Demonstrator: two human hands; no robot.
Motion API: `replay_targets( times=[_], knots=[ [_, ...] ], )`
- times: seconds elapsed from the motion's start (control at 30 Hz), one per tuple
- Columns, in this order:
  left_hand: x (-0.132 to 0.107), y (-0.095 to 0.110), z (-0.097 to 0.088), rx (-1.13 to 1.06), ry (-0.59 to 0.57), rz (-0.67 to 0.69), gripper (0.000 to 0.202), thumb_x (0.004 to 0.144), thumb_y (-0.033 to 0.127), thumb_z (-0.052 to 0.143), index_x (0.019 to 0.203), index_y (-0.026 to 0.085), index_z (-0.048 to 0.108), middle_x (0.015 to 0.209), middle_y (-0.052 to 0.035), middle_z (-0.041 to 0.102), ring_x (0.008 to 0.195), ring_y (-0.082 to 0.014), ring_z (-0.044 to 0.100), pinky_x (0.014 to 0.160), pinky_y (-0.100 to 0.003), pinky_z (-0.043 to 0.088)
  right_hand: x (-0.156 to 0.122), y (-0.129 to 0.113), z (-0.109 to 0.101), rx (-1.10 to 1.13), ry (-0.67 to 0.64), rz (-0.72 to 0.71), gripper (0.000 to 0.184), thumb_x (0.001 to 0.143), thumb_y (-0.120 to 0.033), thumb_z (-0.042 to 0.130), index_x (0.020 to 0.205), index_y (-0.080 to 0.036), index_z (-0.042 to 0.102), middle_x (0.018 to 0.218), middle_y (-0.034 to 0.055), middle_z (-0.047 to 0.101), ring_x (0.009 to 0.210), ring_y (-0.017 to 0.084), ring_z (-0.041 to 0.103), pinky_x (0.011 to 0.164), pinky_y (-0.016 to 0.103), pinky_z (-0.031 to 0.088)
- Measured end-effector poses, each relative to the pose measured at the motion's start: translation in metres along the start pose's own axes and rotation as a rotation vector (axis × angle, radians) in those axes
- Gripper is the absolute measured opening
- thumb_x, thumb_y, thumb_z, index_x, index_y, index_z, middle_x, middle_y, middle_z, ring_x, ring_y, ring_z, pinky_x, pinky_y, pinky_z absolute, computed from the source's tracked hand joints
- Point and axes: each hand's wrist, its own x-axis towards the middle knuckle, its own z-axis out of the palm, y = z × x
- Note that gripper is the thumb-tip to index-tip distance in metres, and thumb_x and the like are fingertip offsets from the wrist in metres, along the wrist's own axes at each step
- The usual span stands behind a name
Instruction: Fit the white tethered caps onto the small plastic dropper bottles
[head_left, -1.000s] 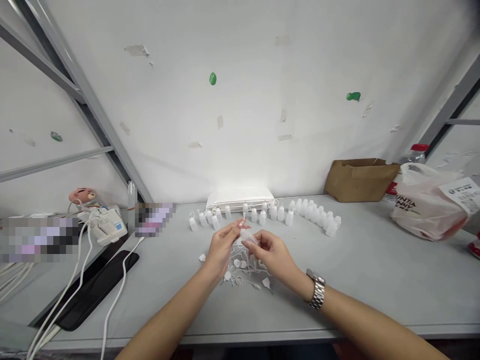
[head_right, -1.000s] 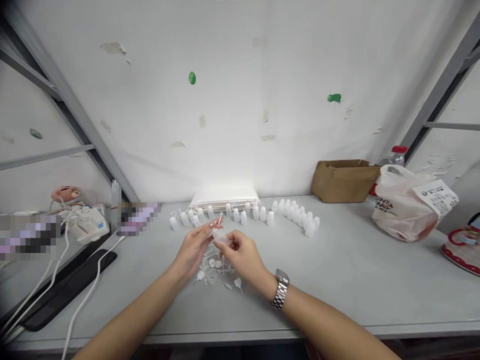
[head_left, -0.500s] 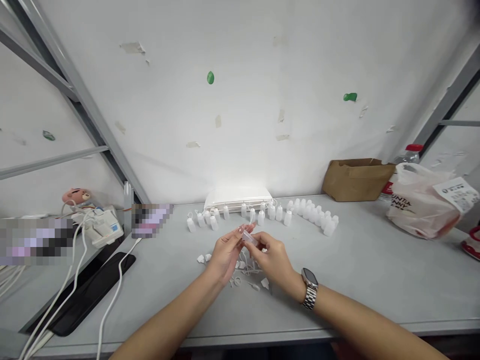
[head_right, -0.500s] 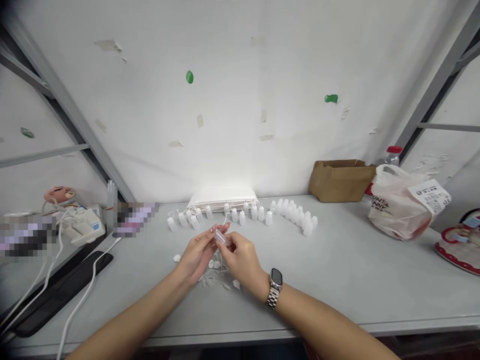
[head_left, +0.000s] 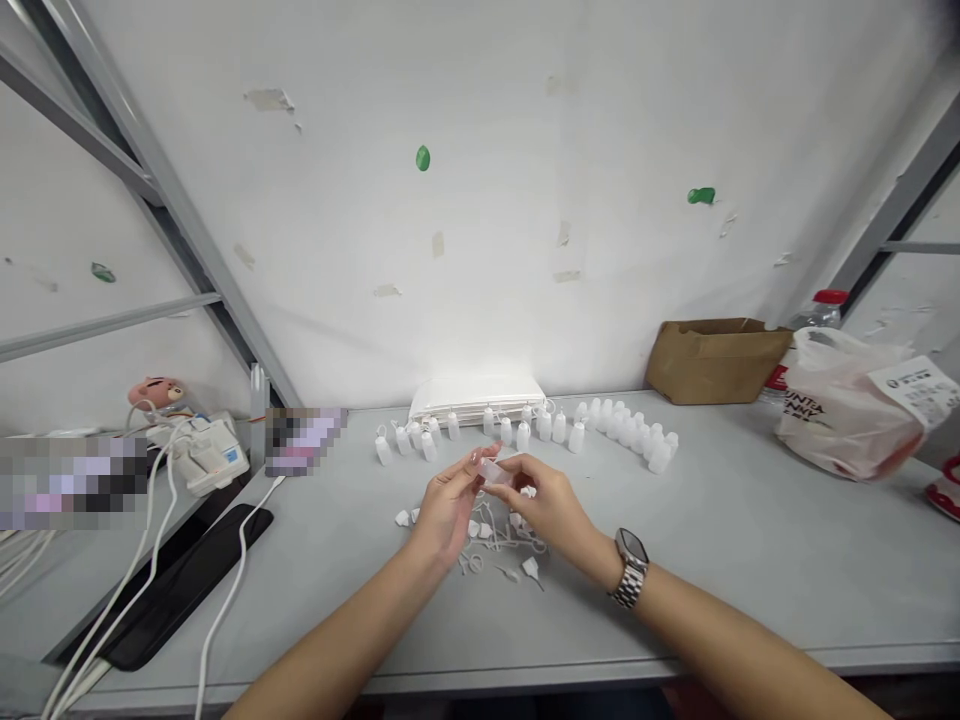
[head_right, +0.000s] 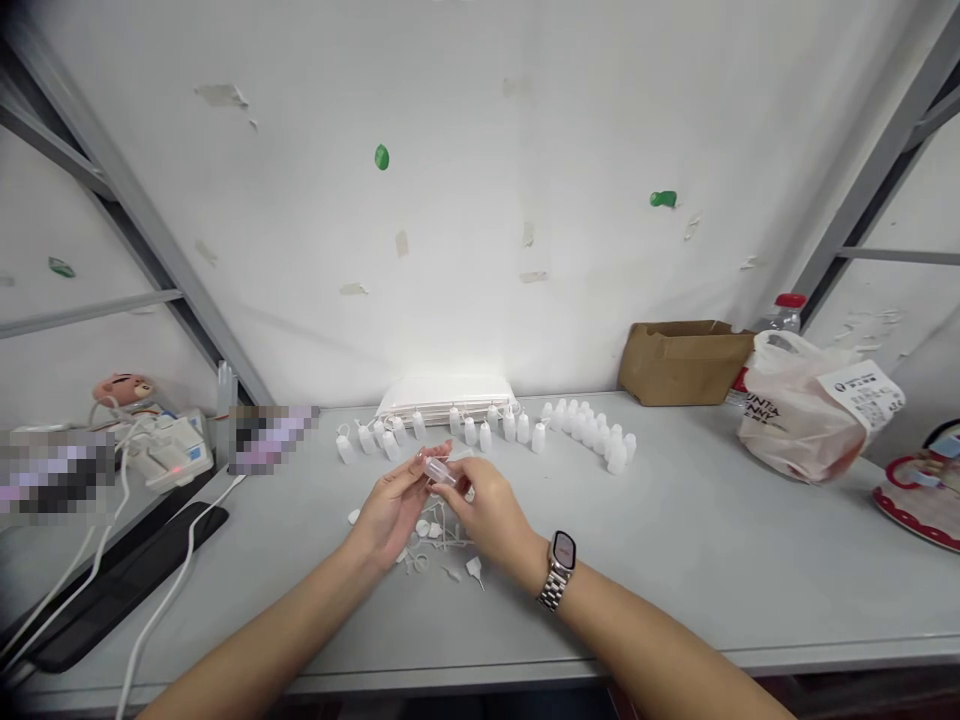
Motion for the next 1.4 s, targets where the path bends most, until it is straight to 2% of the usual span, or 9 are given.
replay_targets(
  times=[0.07, 0.13, 0.33, 0.5, 0.73, 0.97, 1.23, 1.3, 1.4],
  knots=[
    [-0.001, 0.000, 0.000, -0.016, -0.021, -0.011, 0.026, 0.069, 0.033, 0.063, 0.089, 0.017, 0.069, 0.113, -0.0074, 0.061, 0.109, -0.0233, 0.049, 0.092, -0.033, 0.034, -0.005, 0.002, 0.004, -0.168, 0.092, -0.189, 0.016, 0.076, -0.032, 0.056, 0.078, -0.016, 0.057, 0.069, 0.0031, 0.057, 0.064, 0.014, 0.050, 0.062, 0.029, 0.042],
    [-0.001, 0.000, 0.001, -0.023, -0.059, -0.013, 0.026, 0.070, 0.032, 0.062, 0.090, 0.017, 0.068, 0.115, -0.0076, 0.059, 0.108, -0.0228, 0.049, 0.091, -0.033, 0.034, -0.007, 0.002, 0.007, -0.156, 0.112, -0.210, 0.015, 0.078, -0.031, 0.055, 0.075, -0.016, 0.058, 0.067, 0.0030, 0.057, 0.063, 0.014, 0.049, 0.062, 0.029, 0.042],
    [-0.002, 0.004, 0.004, -0.012, -0.122, -0.028, 0.018, 0.070, 0.033, 0.063, 0.075, 0.016, 0.069, 0.119, -0.0066, 0.056, 0.096, -0.0214, 0.055, 0.084, -0.032, 0.037, 0.002, -0.002, 0.001, 0.637, -0.173, 0.347, 0.021, 0.069, -0.033, 0.065, 0.064, -0.014, 0.058, 0.057, -0.0008, 0.054, 0.050, 0.008, 0.045, 0.050, 0.022, 0.037],
    [0.000, 0.006, 0.004, 0.029, -0.120, -0.059, 0.020, 0.070, 0.032, 0.063, 0.080, 0.016, 0.070, 0.113, -0.0072, 0.060, 0.091, -0.0191, 0.056, 0.080, -0.030, 0.039, 0.009, 0.003, -0.004, 1.054, -0.414, 0.527, 0.020, 0.069, -0.030, 0.065, 0.065, -0.011, 0.059, 0.061, -0.0006, 0.054, 0.051, 0.004, 0.045, 0.049, 0.018, 0.036],
    [0.003, 0.003, 0.000, 0.116, 0.013, 0.049, 0.029, 0.068, 0.038, 0.063, 0.084, 0.014, 0.069, 0.100, -0.0095, 0.066, 0.091, -0.0216, 0.055, 0.078, -0.031, 0.038, 0.006, -0.009, -0.001, 0.493, -0.128, 0.348, 0.029, 0.063, -0.040, 0.068, 0.071, -0.014, 0.058, 0.060, 0.0000, 0.059, 0.053, 0.010, 0.051, 0.054, 0.024, 0.041],
    [0.003, 0.003, 0.001, 0.184, 0.024, 0.138, 0.030, 0.069, 0.040, 0.061, 0.078, 0.013, 0.070, 0.091, -0.0097, 0.068, 0.091, -0.0240, 0.057, 0.082, -0.035, 0.038, 0.000, -0.011, 0.001, 0.353, -0.163, 0.238, 0.028, 0.074, -0.043, 0.056, 0.070, -0.016, 0.054, 0.061, 0.0006, 0.058, 0.052, 0.011, 0.051, 0.049, 0.024, 0.039],
    [-0.002, -0.003, 0.004, 0.039, 0.052, 0.081, 0.025, 0.067, 0.032, 0.065, 0.083, 0.014, 0.070, 0.102, -0.0103, 0.066, 0.108, -0.0241, 0.050, 0.094, -0.034, 0.033, -0.009, 0.009, 0.008, -0.331, 0.130, -0.399, 0.018, 0.085, -0.028, 0.044, 0.090, -0.015, 0.055, 0.071, 0.0061, 0.057, 0.065, 0.016, 0.050, 0.062, 0.030, 0.042],
    [-0.002, -0.002, 0.003, 0.002, 0.031, 0.053, 0.025, 0.068, 0.031, 0.065, 0.085, 0.013, 0.069, 0.106, -0.0106, 0.064, 0.109, -0.0237, 0.049, 0.093, -0.033, 0.033, -0.010, 0.008, 0.009, -0.311, 0.130, -0.385, 0.018, 0.084, -0.028, 0.044, 0.089, -0.015, 0.056, 0.071, 0.0066, 0.058, 0.065, 0.017, 0.051, 0.062, 0.031, 0.042],
    [-0.001, 0.000, 0.002, -0.025, -0.014, -0.002, 0.024, 0.068, 0.032, 0.065, 0.084, 0.014, 0.069, 0.110, -0.0107, 0.062, 0.105, -0.0238, 0.052, 0.088, -0.033, 0.037, -0.008, 0.000, 0.010, -0.058, 0.054, -0.109, 0.018, 0.081, -0.033, 0.049, 0.081, -0.016, 0.057, 0.067, 0.0037, 0.059, 0.060, 0.014, 0.051, 0.057, 0.028, 0.041]
  ],
)
